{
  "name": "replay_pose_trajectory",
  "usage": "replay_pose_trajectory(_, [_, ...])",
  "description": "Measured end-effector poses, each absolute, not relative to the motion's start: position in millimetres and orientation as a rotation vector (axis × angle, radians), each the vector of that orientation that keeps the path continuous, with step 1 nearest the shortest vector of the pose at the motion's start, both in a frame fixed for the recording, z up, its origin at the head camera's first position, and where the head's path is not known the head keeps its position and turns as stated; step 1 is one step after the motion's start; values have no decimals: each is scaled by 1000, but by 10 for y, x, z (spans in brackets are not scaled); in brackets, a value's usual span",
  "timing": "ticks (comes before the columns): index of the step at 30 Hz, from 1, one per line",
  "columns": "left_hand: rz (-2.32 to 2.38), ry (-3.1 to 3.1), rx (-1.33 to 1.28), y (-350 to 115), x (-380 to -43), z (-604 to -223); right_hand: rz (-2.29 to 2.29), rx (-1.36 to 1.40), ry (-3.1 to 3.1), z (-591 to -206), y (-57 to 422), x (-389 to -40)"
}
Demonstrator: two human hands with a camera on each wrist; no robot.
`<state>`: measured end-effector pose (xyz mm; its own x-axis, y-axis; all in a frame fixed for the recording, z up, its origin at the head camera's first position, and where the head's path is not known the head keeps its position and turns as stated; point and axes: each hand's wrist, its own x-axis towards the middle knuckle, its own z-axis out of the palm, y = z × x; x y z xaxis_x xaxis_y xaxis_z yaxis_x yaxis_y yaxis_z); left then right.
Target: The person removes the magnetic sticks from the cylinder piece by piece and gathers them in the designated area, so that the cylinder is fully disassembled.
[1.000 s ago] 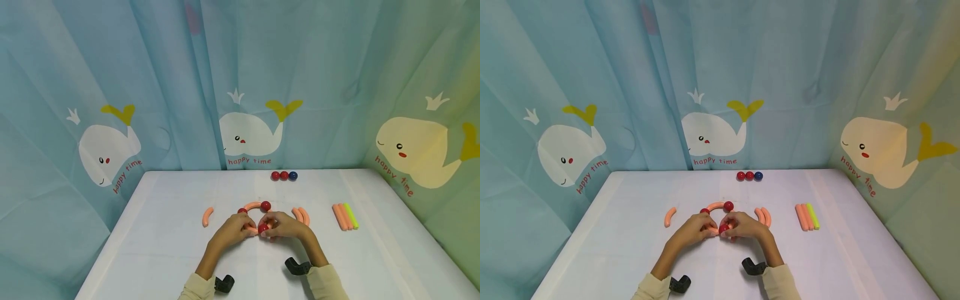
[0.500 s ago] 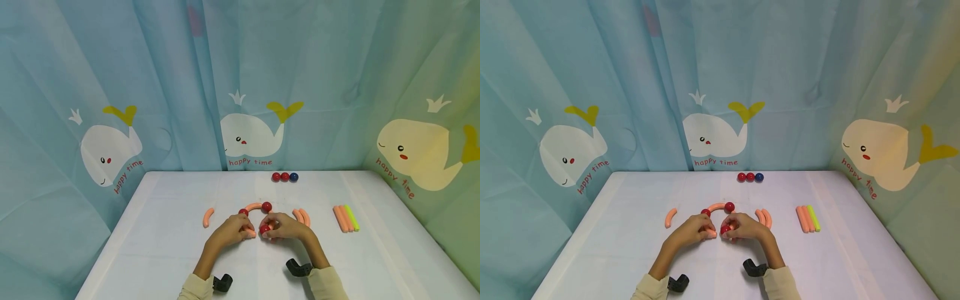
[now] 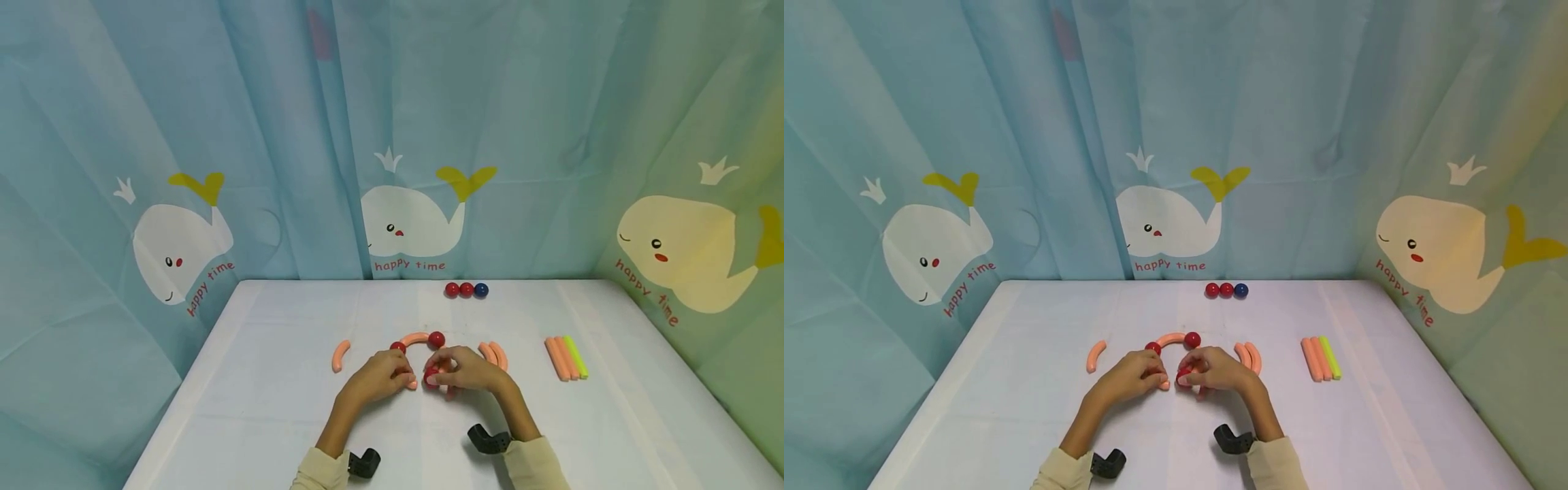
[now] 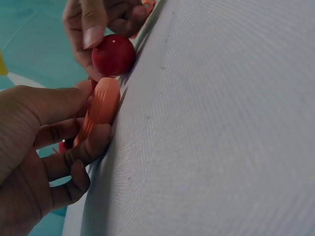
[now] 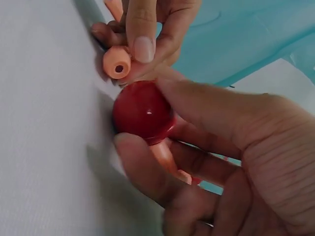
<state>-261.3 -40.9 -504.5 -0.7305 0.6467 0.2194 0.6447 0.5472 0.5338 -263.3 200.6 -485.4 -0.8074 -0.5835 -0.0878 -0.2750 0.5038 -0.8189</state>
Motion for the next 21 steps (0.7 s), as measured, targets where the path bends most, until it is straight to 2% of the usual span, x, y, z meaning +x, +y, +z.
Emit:
replay_pose_trajectory(10, [1006, 2843, 1022, -393, -2604, -5004, -1232, -747, 2977, -4865, 1914, -2695])
replay_pose_trajectory(21, [892, 2930, 866, -428, -2559, -4936, -994, -649, 3106, -4900, 1908, -2697])
